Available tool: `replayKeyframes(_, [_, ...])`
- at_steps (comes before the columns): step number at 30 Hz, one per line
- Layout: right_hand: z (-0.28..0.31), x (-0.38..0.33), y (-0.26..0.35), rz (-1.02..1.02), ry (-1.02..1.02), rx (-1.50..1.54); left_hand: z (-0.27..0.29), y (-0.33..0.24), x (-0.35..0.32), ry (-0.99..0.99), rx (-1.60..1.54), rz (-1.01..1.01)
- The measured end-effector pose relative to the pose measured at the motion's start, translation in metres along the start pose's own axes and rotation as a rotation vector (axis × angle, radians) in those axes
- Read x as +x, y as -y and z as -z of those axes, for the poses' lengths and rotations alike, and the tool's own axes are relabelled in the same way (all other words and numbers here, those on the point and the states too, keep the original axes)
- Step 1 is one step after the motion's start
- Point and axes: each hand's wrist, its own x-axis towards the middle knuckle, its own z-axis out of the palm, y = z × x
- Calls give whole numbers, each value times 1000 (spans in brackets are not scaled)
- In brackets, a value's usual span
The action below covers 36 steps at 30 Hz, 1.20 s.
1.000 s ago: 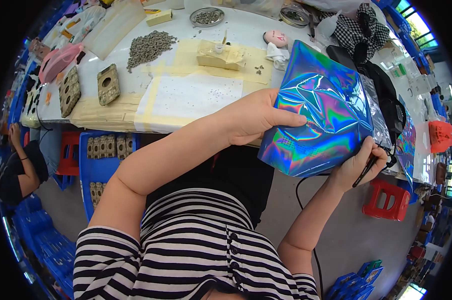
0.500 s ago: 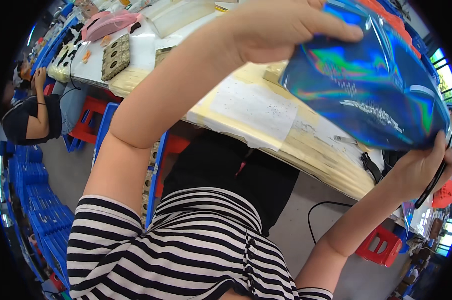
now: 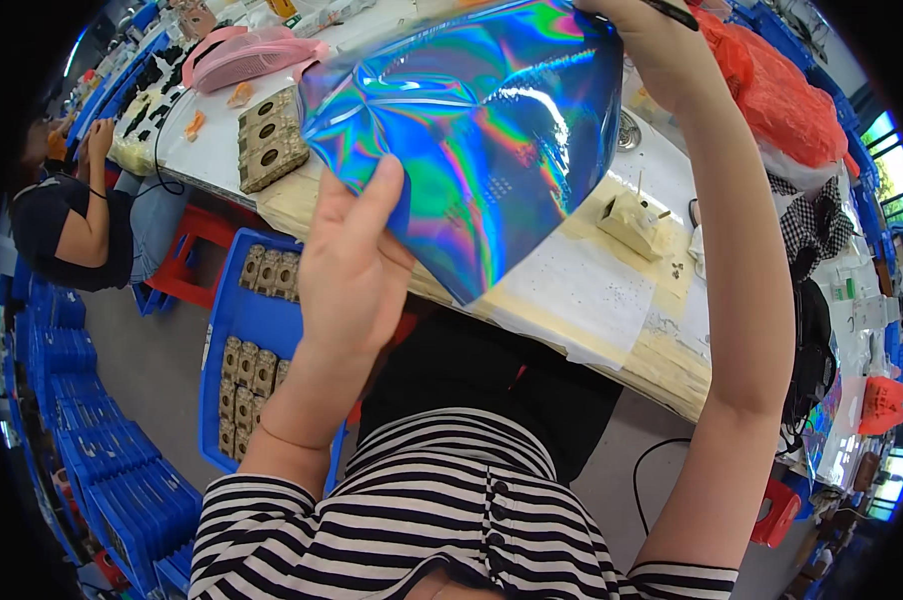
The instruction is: The person uses tweezers to pick up and place small metal tracks onto a scale model tank, then uses the tweezers to apply decorative stickers or decals from a holographic sheet onto the tank parts.
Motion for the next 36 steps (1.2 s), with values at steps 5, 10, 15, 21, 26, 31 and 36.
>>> replayKeyframes(5, [-13, 2, -30, -319, 242, -254, 17, 24, -30, -9, -178, 231])
replayKeyframes(10, [-5, -4, -64, -310, 334, -395, 24, 33, -31, 2, -218, 315])
replayKeyframes(15, [-8, -28, -42, -380, 269, -390, 30, 29, -21, -15, -151, 187])
replayKeyframes(21, [9, -54, -31, -399, 217, -241, 36, 24, -16, 124, -158, 152])
replayKeyframes(26, [14, -76, -26, -244, 261, -374, 36, 31, -30, 25, -81, 271])
replayKeyframes(31, [15, -106, -29, -96, 146, -582, 36, 32, -42, -51, -64, 270])
replayKeyframes(36, [-4, -143, -8, 3, -60, -680, 37, 32, -52, -86, -64, 296])
